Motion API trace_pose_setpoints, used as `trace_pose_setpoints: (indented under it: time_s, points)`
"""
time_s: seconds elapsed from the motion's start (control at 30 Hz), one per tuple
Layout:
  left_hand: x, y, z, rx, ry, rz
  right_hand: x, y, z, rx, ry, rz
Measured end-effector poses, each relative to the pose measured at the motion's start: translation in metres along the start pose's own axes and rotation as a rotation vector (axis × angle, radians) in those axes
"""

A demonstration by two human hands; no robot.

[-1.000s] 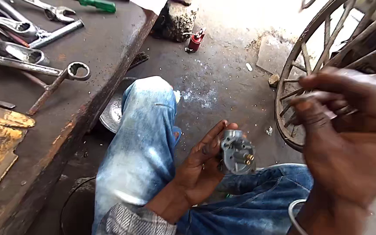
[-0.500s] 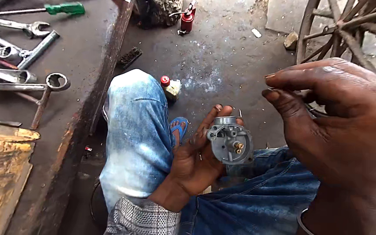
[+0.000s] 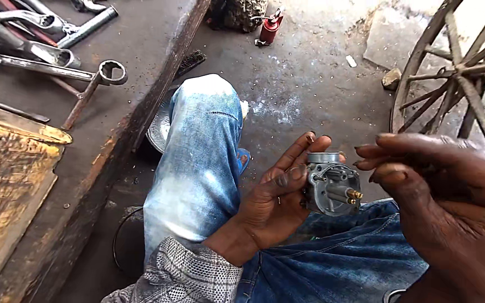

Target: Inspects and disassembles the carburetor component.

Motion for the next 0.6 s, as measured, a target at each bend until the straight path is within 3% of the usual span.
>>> trace_pose_setpoints:
  time_s: [0.23, 0.6]
  points:
    - [-0.003, 0.000, 0.001, 0.002, -0.044, -0.004, 0.016, 0.002, -0.034, -0.007, -0.010, 0.059]
    - [0.002, -0.003, 0.001, -0.017, -0.035, 0.059, 0.021, -0.012, -0.032, 0.037, -0.013, 0.117]
Point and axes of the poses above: each hand's wrist, its own z-axis towards the middle knuckle, its own x-axis out of the palm, y = z × x, the point moved 10 cm from there along z, towards the middle knuckle, and after that the axes turned 11 degrees about x, right-handed, at the moved point
